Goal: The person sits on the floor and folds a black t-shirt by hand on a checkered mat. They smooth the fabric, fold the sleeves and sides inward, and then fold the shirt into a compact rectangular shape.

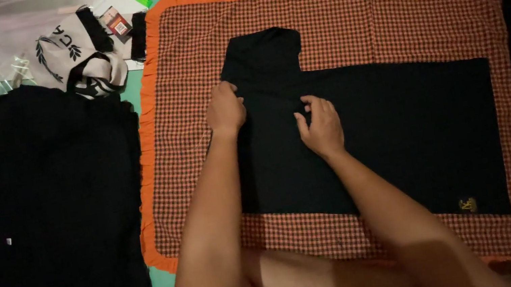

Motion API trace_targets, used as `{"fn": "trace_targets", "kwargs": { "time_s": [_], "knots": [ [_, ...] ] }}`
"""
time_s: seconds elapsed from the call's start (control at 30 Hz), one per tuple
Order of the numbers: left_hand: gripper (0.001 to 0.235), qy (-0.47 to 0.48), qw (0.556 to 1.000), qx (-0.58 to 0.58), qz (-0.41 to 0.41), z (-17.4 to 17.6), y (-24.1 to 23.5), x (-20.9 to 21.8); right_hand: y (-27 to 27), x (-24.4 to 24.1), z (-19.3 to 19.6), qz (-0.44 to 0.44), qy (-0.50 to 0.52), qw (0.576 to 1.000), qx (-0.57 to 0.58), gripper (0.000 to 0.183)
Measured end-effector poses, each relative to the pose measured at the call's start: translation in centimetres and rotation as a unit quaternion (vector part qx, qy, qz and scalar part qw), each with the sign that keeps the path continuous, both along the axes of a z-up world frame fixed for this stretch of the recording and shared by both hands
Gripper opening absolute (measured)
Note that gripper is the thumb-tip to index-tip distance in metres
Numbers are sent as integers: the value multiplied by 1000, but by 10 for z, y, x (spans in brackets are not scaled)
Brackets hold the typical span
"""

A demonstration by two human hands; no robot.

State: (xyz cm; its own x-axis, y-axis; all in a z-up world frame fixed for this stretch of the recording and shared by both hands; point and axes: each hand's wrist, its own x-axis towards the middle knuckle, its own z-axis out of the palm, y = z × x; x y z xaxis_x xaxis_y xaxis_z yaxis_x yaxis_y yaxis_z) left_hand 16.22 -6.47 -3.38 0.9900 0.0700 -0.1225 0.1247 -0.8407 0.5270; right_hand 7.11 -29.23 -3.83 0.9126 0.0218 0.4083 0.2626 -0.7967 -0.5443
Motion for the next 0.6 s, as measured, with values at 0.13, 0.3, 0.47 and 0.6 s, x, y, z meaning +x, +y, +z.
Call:
{"fn": "trace_targets", "kwargs": {
  "time_s": [0.13, 0.3, 0.47, 0.6],
  "knots": [
    [27, 13, 999, -46, 22, -29, 10, 22, -2, 0, 4, 8, -3, 1000, -5, 35],
    [13, 63, 996, -64, 7, -3, 14, 30, -4, 1, 15, -3, 56, 997, 54, 41],
    [16, 55, 982, -182, -7, 29, 21, 1, -16, 20, -14, -19, 140, 984, 112, 32],
    [35, 75, 932, -355, -22, 34, 45, -19, -18, 9, 26, 26, 176, 975, 137, 25]
  ]
}}
